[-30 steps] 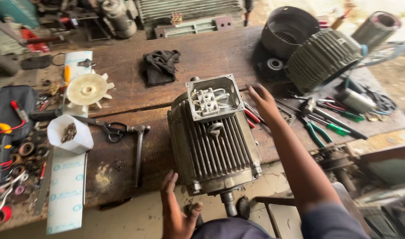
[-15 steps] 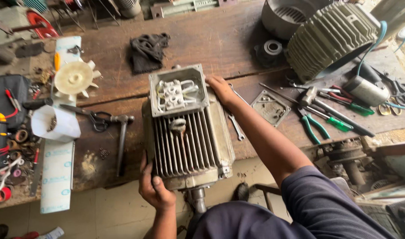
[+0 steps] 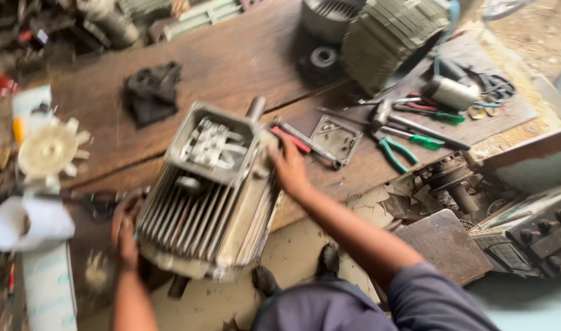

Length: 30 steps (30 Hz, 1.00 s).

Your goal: The person works on an electric motor at a cluttered workbench, using a spanner to loosen and tighten fasteners on the motor's shaft end and front housing. They then handle the terminal box on top of the motor and finally fit a plastic cooling fan onto the motor shaft, pressing it into place by hand.

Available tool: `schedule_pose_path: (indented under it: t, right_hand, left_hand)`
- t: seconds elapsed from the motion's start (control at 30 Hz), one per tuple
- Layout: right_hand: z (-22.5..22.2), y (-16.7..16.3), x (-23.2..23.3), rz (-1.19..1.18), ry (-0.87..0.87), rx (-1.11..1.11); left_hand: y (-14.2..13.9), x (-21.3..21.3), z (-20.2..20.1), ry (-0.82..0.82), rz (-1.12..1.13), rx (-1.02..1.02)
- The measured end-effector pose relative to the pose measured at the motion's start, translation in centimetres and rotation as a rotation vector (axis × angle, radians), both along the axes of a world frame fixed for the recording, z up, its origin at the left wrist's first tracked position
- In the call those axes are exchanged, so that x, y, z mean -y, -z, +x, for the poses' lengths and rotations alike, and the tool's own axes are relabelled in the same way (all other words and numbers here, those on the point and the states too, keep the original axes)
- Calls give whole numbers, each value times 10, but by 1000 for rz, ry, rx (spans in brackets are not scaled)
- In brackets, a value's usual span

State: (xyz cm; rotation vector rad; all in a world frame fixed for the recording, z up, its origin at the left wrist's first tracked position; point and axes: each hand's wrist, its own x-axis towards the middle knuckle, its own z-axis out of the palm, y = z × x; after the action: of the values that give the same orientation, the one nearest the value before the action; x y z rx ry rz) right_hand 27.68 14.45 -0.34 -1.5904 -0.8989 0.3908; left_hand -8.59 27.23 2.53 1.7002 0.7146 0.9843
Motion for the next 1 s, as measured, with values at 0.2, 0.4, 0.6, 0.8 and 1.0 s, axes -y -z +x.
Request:
schedule_pose_path:
  t: [0.2, 0.4, 0.6, 0.8, 1.0]
  right_hand:
    - [-68, -9, 48, 105, -18, 144]
    - [-63, -12, 32, 230, -38, 46]
    - [-1, 10, -19, 112, -394, -1]
    - [42, 17, -60, -40, -684, -155]
    - [44, 1, -62, -5, -661, -371]
  left_hand:
    - [27, 12, -22, -209, -493, -193]
    - [79, 73, 42, -821, -608, -16]
    - [80, 108, 105, -1095, -696, 110]
    - [90, 178, 74, -1112, -743, 237]
    - [60, 157, 71, -798, -766, 284]
